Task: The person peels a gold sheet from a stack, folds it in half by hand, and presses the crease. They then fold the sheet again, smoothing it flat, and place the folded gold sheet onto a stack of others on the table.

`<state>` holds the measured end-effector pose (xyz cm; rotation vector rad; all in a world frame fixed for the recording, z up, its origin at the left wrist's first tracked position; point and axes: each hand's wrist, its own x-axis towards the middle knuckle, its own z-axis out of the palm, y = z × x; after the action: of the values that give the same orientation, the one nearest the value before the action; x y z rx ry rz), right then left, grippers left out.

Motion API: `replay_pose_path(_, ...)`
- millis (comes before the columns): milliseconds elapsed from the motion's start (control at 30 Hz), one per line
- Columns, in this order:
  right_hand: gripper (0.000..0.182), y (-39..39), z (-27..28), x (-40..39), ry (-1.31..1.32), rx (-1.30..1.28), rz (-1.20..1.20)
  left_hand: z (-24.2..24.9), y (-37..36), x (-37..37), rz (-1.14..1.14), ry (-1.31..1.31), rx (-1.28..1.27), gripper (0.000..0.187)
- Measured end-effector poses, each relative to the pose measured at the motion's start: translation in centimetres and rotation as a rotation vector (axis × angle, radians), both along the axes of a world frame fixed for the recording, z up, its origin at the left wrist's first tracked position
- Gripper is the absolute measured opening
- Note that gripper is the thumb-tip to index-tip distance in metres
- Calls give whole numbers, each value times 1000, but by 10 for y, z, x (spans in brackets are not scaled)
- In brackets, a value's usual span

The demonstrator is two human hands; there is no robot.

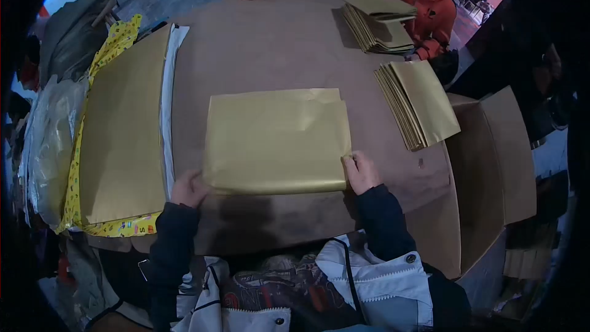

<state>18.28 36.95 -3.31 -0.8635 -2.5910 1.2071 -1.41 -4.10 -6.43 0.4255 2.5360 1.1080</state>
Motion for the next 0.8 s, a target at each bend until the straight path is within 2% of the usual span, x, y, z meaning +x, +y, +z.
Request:
replay_pose_path(33,38,-1,0,1,79,-48,-6,-4,0,-2,22,14,-37,43)
replay_pose_path(133,49,-8,4,11,215,-84,-15,12,21,4,117,44,59,39)
replay_pose_path(233,51,-6,0,13,151,-68,-43,11,22,-1,104,72,-54,36)
replay_pose_path(367,47,-7,3,4,110,-51,-42,1,21,-8,55,163,-135,36)
replay_pose_path(400,45,-9,9,3,60,-50,-59,19,29,-5,76,46,-167,37)
replay_pose_path(467,43,-9,10,-2,11,-49,-64,28,36,-1,89,38,-164,38)
replay_pose_path(533,40,-3,-1,-1,80,64,-67,23,30,-1,74,4,-147,41)
replay_pose_path(567,37,-3,-5,-1,249,45,-52,21,29,0,85,2,-148,41)
replay_pose_path(600,37,0,-12,-2,249,43,-41,19,29,2,58,14,-22,39)
replay_pose_path(633,36,4,-21,-2,358,24,-80,18,30,3,30,27,104,38)
replay_pose_path(667,36,3,-20,-5,465,3,-120,18,31,4,36,26,102,38)
replay_pose_path(700,36,2,-8,-4,327,-100,-164,18,33,4,53,10,158,37)
replay_pose_path(767,36,5,-12,-4,307,-70,-137,19,36,4,83,-18,271,37)
replay_pose_path(800,36,7,-14,-5,290,-39,-113,17,37,4,98,-21,198,36)
